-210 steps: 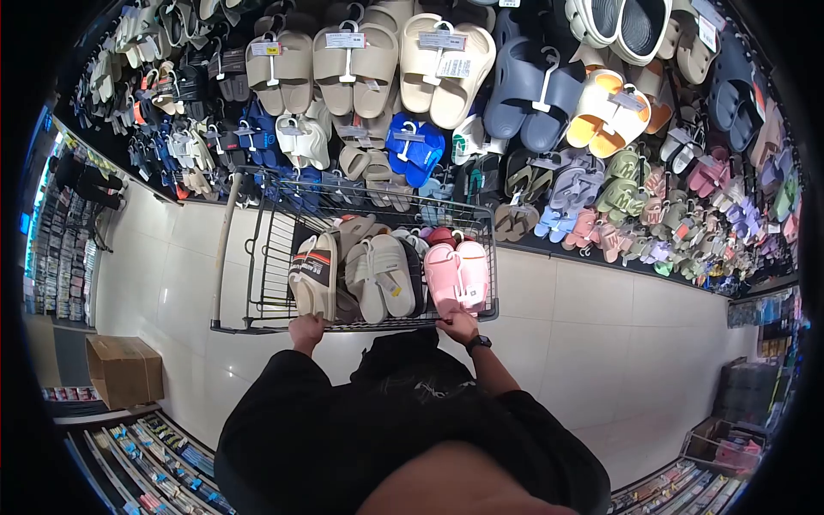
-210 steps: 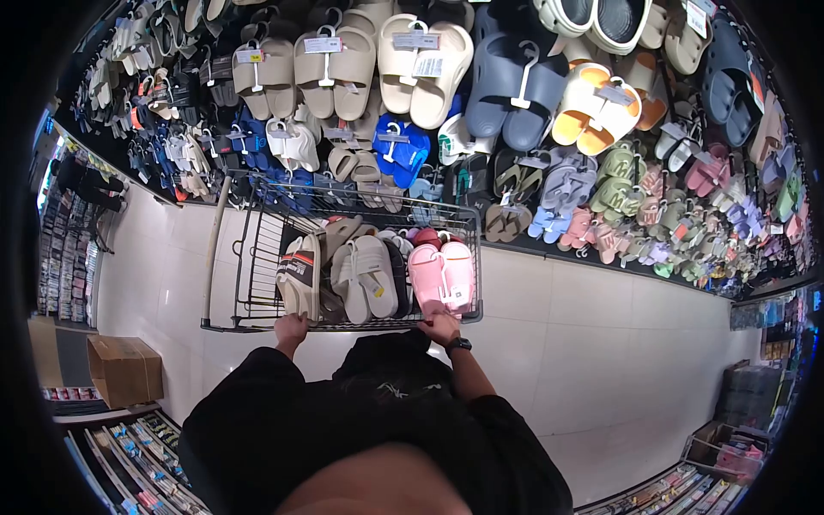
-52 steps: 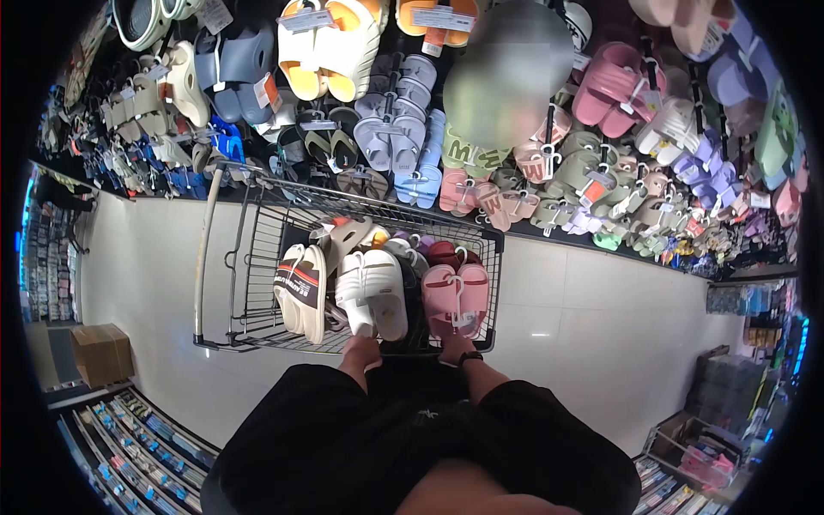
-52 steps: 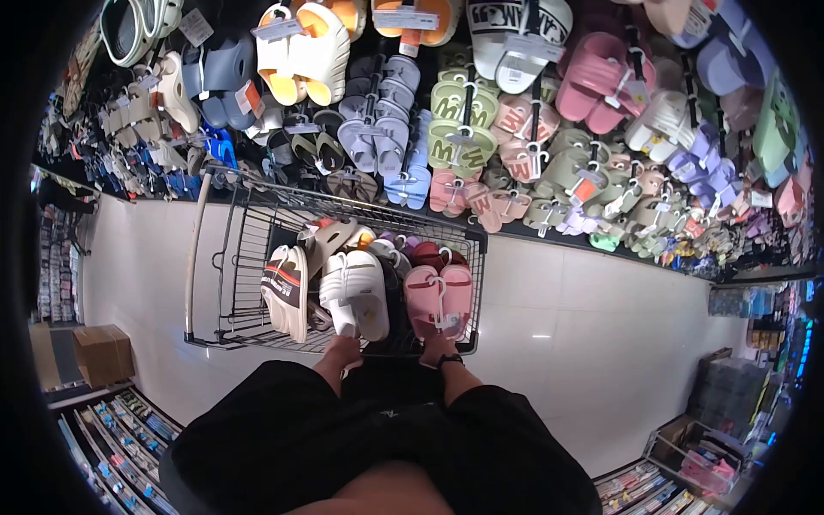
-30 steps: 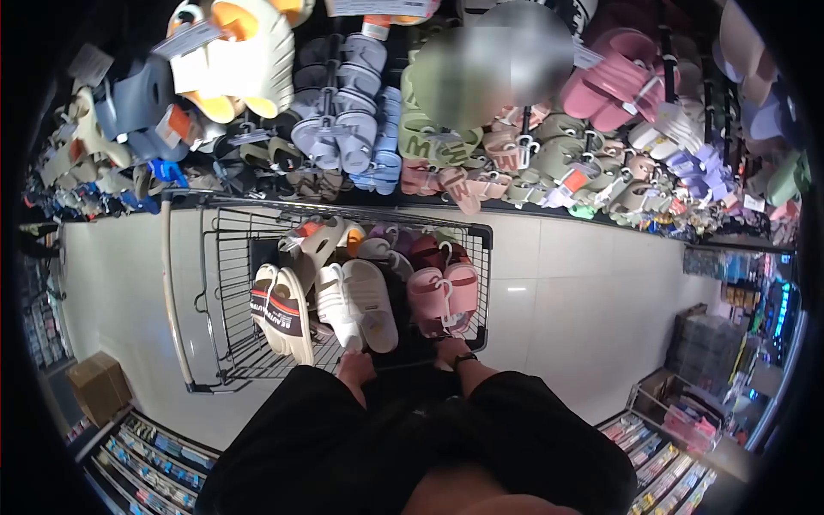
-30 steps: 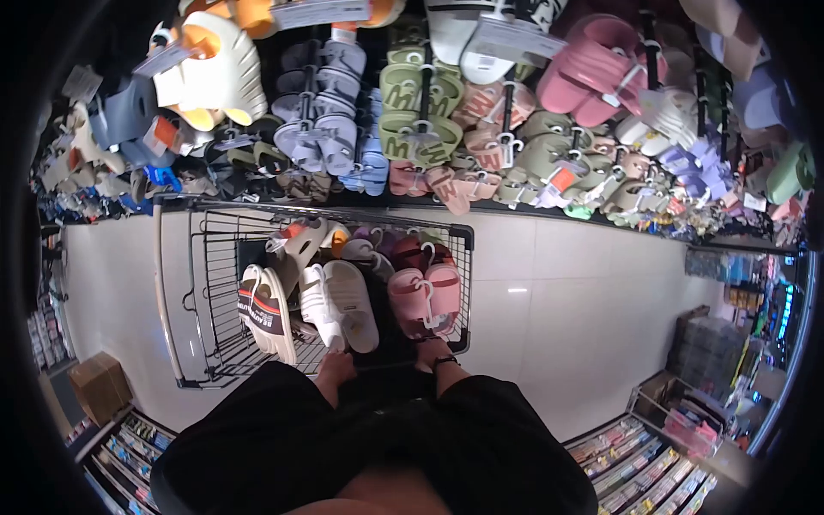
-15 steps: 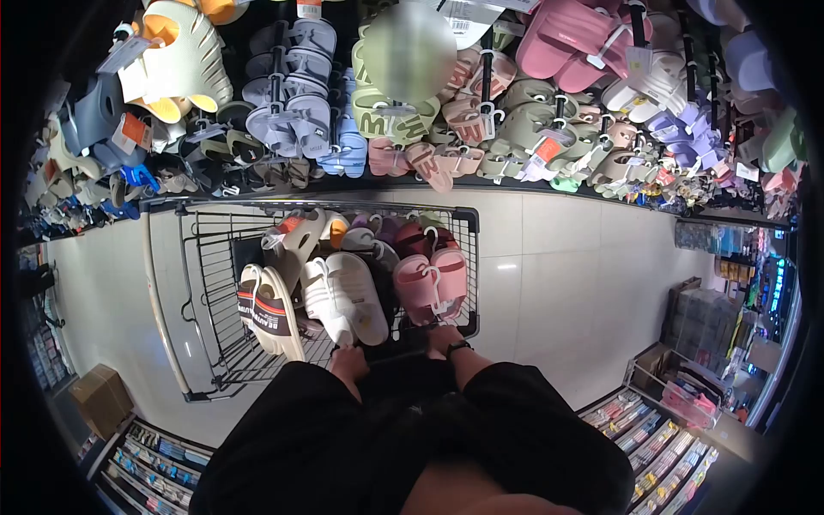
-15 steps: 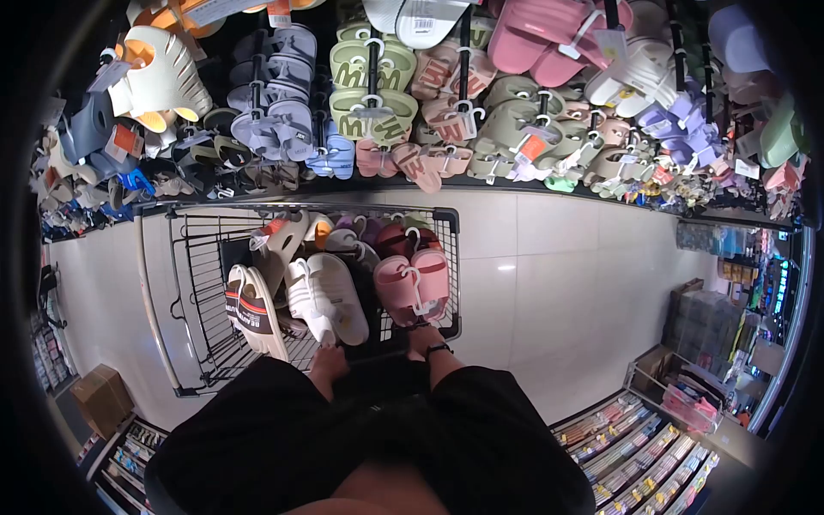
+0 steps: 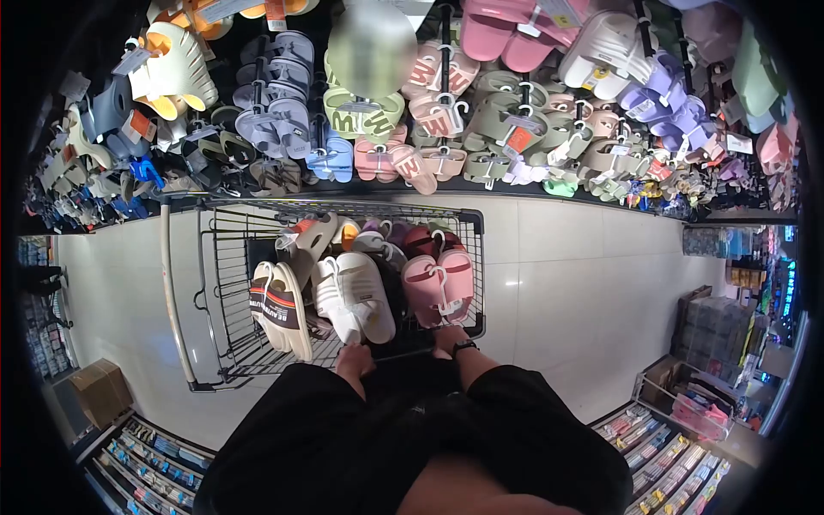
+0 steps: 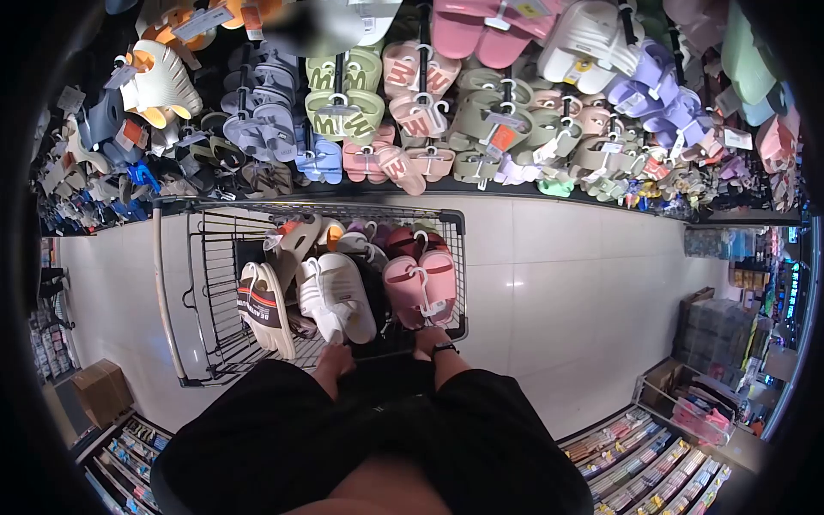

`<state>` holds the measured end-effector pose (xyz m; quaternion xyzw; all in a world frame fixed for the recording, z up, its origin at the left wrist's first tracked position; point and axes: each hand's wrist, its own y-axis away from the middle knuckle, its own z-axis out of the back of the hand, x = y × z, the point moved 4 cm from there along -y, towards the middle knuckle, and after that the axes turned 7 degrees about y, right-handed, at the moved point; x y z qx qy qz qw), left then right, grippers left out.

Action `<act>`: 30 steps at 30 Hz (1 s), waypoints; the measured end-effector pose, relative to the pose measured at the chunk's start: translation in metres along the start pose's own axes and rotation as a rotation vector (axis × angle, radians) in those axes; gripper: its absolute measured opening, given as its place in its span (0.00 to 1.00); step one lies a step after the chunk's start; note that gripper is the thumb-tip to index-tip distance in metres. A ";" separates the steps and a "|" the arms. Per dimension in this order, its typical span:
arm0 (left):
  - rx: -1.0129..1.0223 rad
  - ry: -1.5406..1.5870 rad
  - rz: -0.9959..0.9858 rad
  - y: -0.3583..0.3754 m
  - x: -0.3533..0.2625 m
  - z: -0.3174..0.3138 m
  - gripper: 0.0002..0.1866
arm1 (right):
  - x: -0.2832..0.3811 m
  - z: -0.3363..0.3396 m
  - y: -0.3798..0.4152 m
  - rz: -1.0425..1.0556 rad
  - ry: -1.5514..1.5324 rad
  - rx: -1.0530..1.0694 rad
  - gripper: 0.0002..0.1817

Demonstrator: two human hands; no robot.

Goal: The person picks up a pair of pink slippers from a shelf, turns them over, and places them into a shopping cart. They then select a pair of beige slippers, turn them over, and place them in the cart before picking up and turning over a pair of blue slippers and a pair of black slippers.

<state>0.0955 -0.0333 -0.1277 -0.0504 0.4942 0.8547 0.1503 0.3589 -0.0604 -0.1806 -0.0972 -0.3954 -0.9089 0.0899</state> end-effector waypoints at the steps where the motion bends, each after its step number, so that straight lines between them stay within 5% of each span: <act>1: 0.006 0.002 0.003 0.002 -0.009 0.000 0.21 | -0.003 0.006 0.008 0.004 0.017 0.048 0.20; 14: 0.011 -0.016 0.042 0.018 -0.094 0.010 0.13 | -0.062 0.032 0.070 0.023 0.016 0.036 0.19; 30: -0.030 0.071 0.083 0.015 -0.168 0.074 0.19 | -0.129 0.093 0.083 0.083 0.002 -0.032 0.17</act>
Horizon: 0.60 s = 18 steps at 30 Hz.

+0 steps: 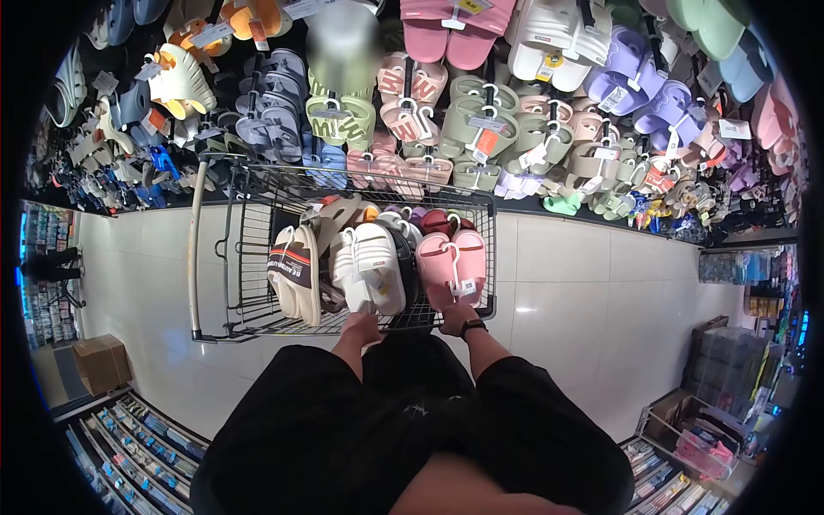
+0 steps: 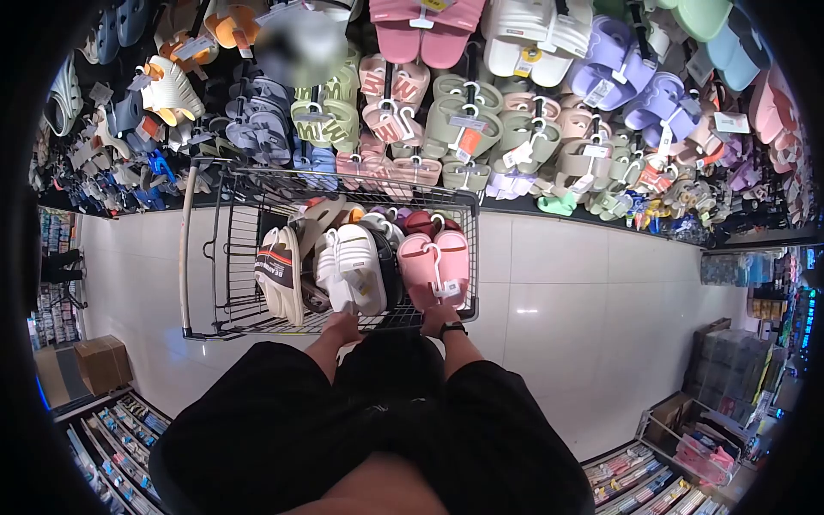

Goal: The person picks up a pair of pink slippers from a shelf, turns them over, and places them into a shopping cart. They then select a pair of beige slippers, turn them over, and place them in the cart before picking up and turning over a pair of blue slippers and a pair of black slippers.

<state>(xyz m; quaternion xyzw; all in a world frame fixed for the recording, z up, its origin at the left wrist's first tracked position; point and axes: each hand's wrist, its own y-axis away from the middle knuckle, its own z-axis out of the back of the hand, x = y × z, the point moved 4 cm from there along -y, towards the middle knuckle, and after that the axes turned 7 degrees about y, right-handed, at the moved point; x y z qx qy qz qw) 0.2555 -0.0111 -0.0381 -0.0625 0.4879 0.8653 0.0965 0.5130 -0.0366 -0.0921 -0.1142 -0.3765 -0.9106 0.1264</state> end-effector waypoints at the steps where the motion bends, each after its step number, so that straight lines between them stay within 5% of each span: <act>1: -0.007 -0.002 0.002 -0.002 -0.004 0.001 0.19 | -0.005 0.002 -0.002 -0.012 -0.009 0.008 0.17; 18: 0.040 -0.023 0.085 -0.014 -0.046 0.026 0.20 | -0.066 0.010 -0.026 0.113 -0.058 0.134 0.26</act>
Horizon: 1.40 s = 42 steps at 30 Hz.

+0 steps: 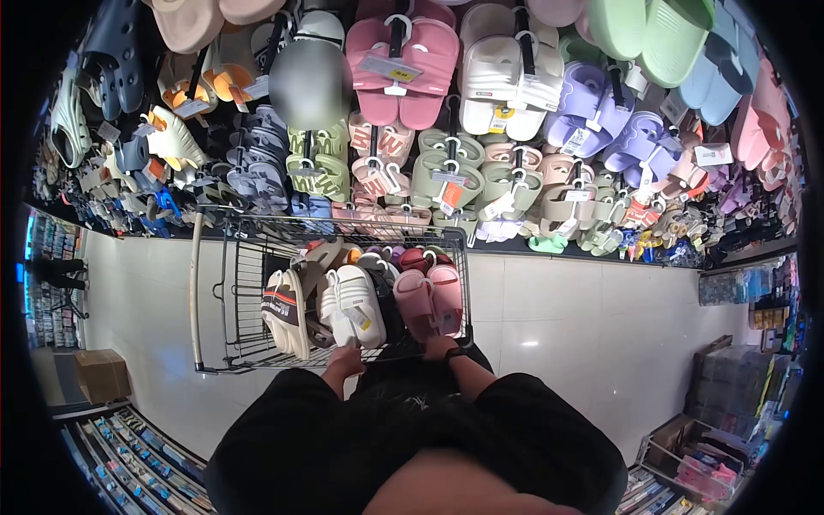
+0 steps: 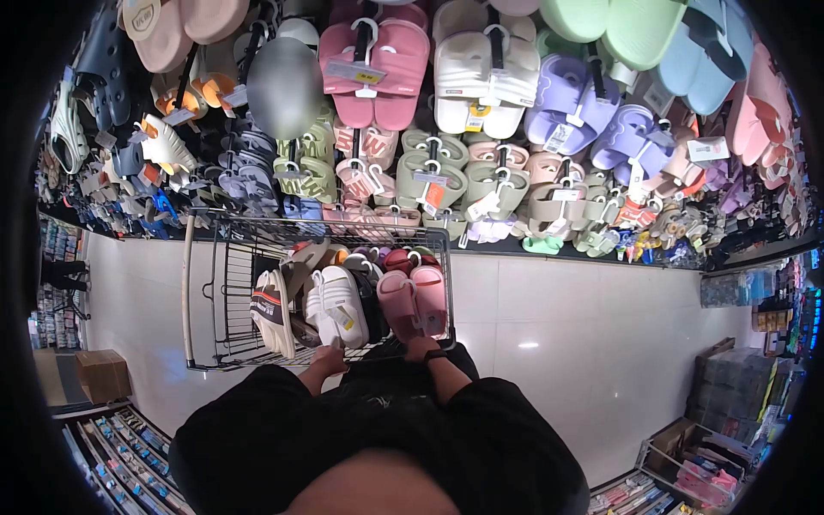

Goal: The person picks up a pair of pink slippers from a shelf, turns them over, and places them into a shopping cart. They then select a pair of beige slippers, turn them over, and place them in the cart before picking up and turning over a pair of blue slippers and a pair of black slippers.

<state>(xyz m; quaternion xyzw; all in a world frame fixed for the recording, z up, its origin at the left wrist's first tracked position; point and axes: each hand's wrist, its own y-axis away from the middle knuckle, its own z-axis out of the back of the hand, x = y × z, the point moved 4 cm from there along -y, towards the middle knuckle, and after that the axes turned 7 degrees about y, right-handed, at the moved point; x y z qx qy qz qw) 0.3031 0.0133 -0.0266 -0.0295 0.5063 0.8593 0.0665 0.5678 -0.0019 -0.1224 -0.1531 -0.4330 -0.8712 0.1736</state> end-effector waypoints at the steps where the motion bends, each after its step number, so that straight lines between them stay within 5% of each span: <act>1: -0.016 0.016 0.018 0.002 -0.005 0.003 0.20 | -0.006 -0.003 -0.001 0.024 -0.005 0.007 0.27; 4: 0.001 -0.017 0.074 -0.008 -0.005 -0.007 0.24 | -0.019 0.002 0.013 0.249 -0.046 -0.235 0.27; 8: -0.234 -0.013 0.168 -0.009 -0.019 -0.018 0.21 | -0.047 0.009 0.041 0.468 0.081 -0.422 0.22; 13: -0.613 0.210 0.356 0.007 -0.084 -0.025 0.19 | -0.098 0.047 0.072 0.610 -0.069 -0.252 0.18; 15: -0.616 0.221 0.365 -0.019 -0.114 -0.033 0.20 | -0.112 0.061 0.067 0.693 -0.217 -0.205 0.19; 18: -0.494 0.254 0.264 -0.037 -0.177 -0.028 0.21 | -0.127 0.118 0.085 0.446 -0.358 -0.169 0.14; 20: -0.313 0.399 0.163 -0.055 -0.212 -0.018 0.21 | -0.154 0.143 0.076 0.432 -0.461 -0.392 0.16; 24: -0.347 0.473 -0.059 -0.076 -0.266 0.007 0.21 | -0.203 0.221 0.101 0.405 -0.538 -0.714 0.13; 28: -0.366 0.497 -0.063 -0.092 -0.289 0.018 0.25 | -0.274 0.232 0.116 0.276 -0.933 -0.760 0.11; 31: -0.330 0.415 -0.061 -0.110 -0.284 0.004 0.26 | -0.357 0.170 0.107 0.035 -1.047 -0.726 0.11; 33: -0.335 0.361 -0.103 -0.119 -0.272 -0.017 0.25 | -0.429 0.070 0.094 -0.186 -1.160 -0.715 0.13; 34: -0.333 0.388 -0.075 -0.114 -0.272 -0.017 0.25 | -0.469 0.005 0.089 -0.434 -1.061 -0.575 0.13; 36: -0.330 0.445 -0.010 -0.097 -0.272 -0.012 0.25 | -0.482 -0.070 0.145 -0.379 -0.144 -0.140 0.21; 37: -0.338 0.434 -0.012 -0.092 -0.272 -0.010 0.27 | -0.506 -0.131 0.163 -0.575 -0.361 -0.097 0.20; 39: -0.346 0.452 -0.049 -0.088 -0.268 -0.008 0.29 | -0.496 -0.194 0.197 -0.562 -0.348 -0.059 0.18; 42: -0.349 0.422 -0.061 -0.099 -0.263 -0.015 0.29 | -0.452 -0.222 0.266 -0.252 -0.040 -0.074 0.16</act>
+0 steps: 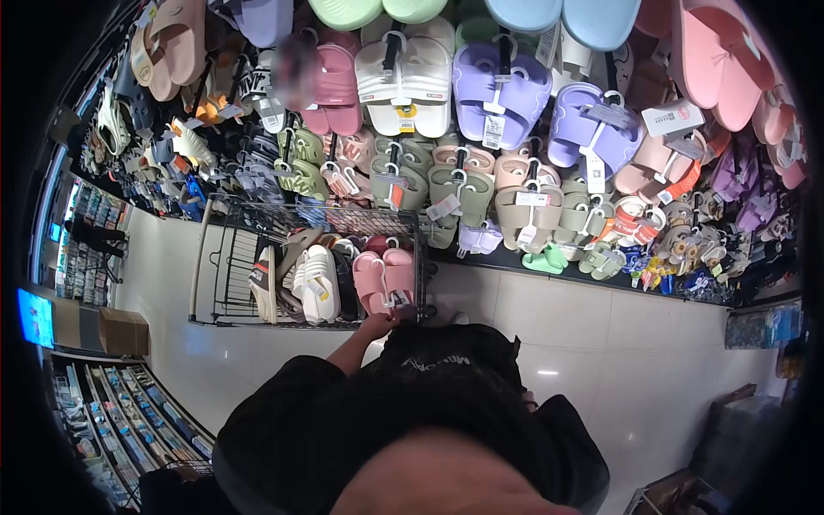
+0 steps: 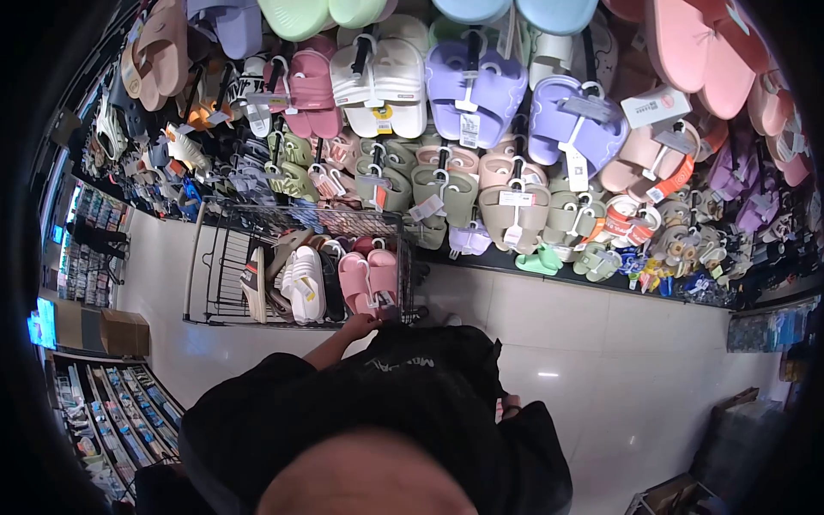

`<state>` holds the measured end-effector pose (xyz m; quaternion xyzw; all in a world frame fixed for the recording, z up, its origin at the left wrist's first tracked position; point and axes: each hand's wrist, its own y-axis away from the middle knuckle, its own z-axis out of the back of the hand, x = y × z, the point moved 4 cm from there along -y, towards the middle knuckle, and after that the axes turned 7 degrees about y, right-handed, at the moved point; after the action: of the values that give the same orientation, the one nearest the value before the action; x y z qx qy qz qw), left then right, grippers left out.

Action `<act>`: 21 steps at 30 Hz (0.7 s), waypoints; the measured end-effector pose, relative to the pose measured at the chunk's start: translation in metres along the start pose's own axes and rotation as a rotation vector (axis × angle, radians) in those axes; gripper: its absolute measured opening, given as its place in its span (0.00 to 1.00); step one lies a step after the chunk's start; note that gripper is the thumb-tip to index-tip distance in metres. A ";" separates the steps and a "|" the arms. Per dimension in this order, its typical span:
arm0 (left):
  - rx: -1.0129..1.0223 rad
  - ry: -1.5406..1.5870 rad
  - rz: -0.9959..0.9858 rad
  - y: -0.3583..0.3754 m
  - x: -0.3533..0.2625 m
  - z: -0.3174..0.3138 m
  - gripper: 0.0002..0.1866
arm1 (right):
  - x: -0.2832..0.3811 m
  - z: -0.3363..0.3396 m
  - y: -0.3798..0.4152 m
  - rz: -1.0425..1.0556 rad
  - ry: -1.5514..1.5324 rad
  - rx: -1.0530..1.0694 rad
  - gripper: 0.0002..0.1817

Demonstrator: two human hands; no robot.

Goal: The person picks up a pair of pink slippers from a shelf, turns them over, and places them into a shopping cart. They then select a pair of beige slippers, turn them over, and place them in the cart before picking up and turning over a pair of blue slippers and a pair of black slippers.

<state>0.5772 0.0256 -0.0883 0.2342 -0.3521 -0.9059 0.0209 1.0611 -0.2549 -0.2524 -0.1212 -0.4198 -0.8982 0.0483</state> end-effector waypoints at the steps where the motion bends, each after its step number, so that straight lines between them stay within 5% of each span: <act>1: -0.005 -0.034 0.008 0.000 -0.002 0.000 0.29 | 0.004 -0.006 0.011 -0.024 -0.035 0.007 0.16; 13: 0.138 -0.009 0.081 0.002 0.011 0.009 0.38 | 0.025 0.028 -0.047 -0.518 -0.692 -0.151 0.16; 14: 0.132 -0.007 0.075 0.002 0.010 0.009 0.38 | 0.021 0.031 -0.055 -0.498 -0.686 -0.176 0.16; 16: 0.120 -0.001 0.064 0.003 0.008 0.010 0.37 | -0.011 0.004 -0.107 -0.052 -0.147 -0.310 0.14; 18: 0.117 0.022 0.061 0.001 0.010 0.007 0.37 | -0.009 0.029 -0.098 -0.620 -1.453 -0.135 0.14; 21: 0.073 0.042 0.050 0.000 0.021 0.002 0.37 | 0.008 0.094 -0.094 -0.550 -1.146 -0.268 0.11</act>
<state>0.5580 0.0225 -0.0955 0.2449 -0.3899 -0.8867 0.0424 1.0522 -0.1224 -0.2618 -0.4743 -0.2791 -0.7152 -0.4308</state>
